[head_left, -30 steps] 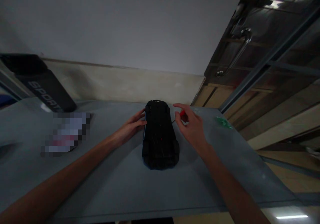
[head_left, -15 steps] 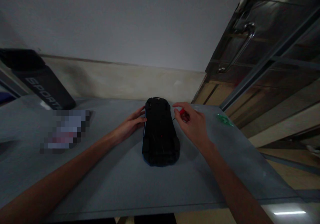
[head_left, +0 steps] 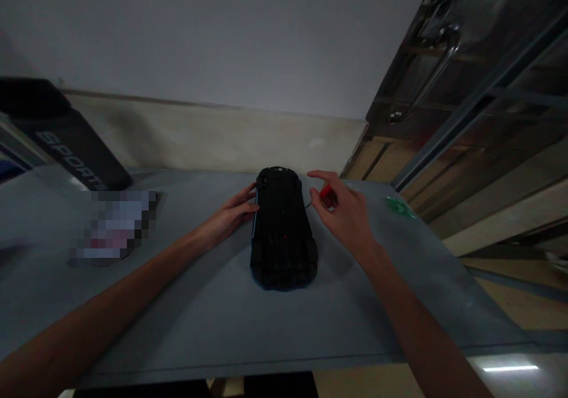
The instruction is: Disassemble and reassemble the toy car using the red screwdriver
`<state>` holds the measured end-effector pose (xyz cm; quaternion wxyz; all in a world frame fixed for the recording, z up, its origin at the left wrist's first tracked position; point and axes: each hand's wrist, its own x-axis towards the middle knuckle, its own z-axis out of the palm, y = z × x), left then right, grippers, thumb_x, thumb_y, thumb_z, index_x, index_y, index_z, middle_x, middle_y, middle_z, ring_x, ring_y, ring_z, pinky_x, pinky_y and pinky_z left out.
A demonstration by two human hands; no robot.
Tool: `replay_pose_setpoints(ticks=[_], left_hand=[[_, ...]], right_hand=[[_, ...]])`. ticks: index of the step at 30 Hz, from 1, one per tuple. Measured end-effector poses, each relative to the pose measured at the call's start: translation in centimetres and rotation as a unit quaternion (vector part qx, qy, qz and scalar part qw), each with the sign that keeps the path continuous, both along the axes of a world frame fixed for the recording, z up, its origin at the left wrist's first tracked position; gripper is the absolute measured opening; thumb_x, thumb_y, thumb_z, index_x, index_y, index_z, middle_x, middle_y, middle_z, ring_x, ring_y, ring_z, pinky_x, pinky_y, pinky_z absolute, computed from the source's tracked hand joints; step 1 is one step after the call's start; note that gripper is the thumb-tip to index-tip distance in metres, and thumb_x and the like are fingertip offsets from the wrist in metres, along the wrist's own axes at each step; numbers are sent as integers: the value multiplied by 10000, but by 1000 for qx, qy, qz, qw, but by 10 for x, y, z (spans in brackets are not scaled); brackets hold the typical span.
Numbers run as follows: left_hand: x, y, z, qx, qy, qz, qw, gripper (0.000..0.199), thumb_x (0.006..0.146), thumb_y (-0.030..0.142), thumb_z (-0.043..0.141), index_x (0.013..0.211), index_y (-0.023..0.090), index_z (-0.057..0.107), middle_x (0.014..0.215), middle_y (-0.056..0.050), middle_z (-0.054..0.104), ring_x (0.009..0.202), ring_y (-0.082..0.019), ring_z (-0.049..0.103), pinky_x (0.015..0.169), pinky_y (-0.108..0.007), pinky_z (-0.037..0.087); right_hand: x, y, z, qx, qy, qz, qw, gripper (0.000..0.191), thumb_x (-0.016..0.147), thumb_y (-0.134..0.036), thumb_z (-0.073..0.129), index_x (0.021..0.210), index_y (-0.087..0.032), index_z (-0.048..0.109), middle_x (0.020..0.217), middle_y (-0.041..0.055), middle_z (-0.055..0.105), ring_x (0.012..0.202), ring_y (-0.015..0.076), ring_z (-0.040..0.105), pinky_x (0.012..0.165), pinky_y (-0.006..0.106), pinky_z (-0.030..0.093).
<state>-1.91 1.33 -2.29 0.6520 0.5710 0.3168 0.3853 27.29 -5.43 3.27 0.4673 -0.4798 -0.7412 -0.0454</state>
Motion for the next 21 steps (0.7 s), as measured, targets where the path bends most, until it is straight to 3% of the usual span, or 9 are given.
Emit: replay_pose_setpoints(ticks=[3,7,14,18,21], left_hand=[[2,-1,2,-58,-8,20,998,932,965,342,900,1832,321,558,1911,-80,562,1795,-430,454,1460,-571,390],[2,-2,5,-53,-11,10,998,870,951,338,895,1777,374,623,1922,-22,547,1811,-418,428,1471,-568,372],[4,-4,9,-47,-6,10,999,896,930,348,903,1782,349,625,1897,-64,575,1788,-444,452,1461,-584,387],[4,-4,7,-35,-9,7,999,864,948,355,896,1772,354,638,1893,-64,579,1771,-432,487,1445,-570,425],[4,-3,6,-37,-13,10,999,881,922,358,911,1763,375,649,1894,-50,580,1780,-428,476,1444,-568,429]], right_hand=[[0,-2,-1,-2,2,-19,1000,274,1146,-354,649,1389,-318,771,713,-61,633,575,178,581,672,318,505],[2,-2,-4,-1,6,1,1000,350,1158,-291,533,1461,-297,709,852,-9,730,689,208,686,723,343,542],[1,-2,-4,-13,12,0,1000,187,1172,-375,617,1316,-319,721,756,-50,655,588,177,595,663,322,501],[2,-3,-5,7,-7,25,1000,319,1173,-326,546,1456,-300,691,922,24,749,732,229,682,774,383,592],[1,0,-7,17,-8,30,999,344,1130,-280,600,1463,-310,681,930,7,740,737,221,686,784,375,603]])
